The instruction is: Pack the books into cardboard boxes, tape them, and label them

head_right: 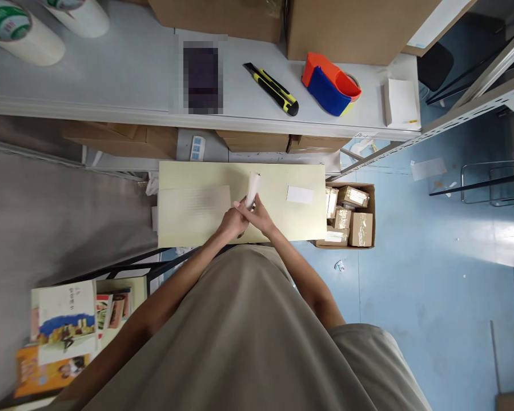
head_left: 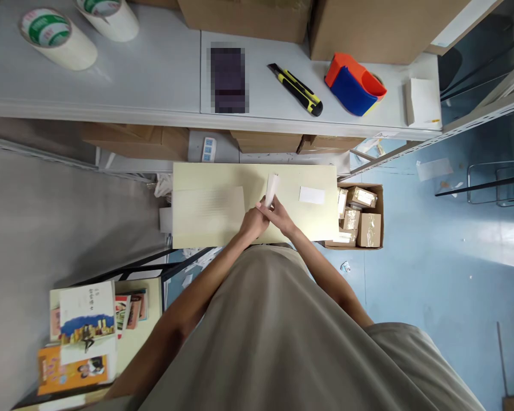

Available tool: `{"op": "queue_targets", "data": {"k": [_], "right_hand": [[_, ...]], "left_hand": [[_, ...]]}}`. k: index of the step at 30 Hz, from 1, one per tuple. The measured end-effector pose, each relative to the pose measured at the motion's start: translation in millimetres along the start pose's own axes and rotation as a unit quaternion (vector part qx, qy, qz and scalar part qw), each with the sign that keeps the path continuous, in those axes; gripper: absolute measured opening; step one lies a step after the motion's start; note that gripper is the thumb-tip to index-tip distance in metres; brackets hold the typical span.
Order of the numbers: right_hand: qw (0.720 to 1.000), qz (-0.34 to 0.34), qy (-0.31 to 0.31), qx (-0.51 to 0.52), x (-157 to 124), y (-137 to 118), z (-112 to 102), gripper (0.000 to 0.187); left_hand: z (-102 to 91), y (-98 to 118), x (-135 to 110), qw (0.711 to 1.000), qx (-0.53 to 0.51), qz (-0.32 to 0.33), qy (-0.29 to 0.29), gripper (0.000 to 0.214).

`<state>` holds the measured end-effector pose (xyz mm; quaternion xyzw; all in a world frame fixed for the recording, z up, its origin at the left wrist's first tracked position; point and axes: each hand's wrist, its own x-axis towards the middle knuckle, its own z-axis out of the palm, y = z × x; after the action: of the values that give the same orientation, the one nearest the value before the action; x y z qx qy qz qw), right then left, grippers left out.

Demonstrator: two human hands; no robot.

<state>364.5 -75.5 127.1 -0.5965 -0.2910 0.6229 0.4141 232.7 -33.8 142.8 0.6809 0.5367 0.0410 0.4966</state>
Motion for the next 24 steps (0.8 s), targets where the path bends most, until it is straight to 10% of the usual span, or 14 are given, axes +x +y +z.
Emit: {"op": "queue_targets", "data": {"k": [4,14,20,24], "right_hand": [[0.999,-0.023,0.049,-0.004,1.9,1.3,1.9,0.059],[0.995,-0.082,0.017,0.048,12.3,-11.3,-31.4,0.073],[0.988,-0.004,-0.002,0.154,13.3,-17.5,-37.2,0.057],[0.970,0.049,-0.008,0.238,7.4,-17.0,-38.7,0.048]], "left_hand": [[-4.7,6.8,-12.2,0.999,0.028,0.020,-0.009,0.079],[-44.0,-1.8,-18.6,0.973,-0.206,0.087,-0.065,0.083],[-78.6,-34.7,-11.1,0.953,-0.219,0.065,0.197,0.080],[-99.9,-54.4,-16.3,0.911,-0.392,0.004,0.127,0.092]]}}
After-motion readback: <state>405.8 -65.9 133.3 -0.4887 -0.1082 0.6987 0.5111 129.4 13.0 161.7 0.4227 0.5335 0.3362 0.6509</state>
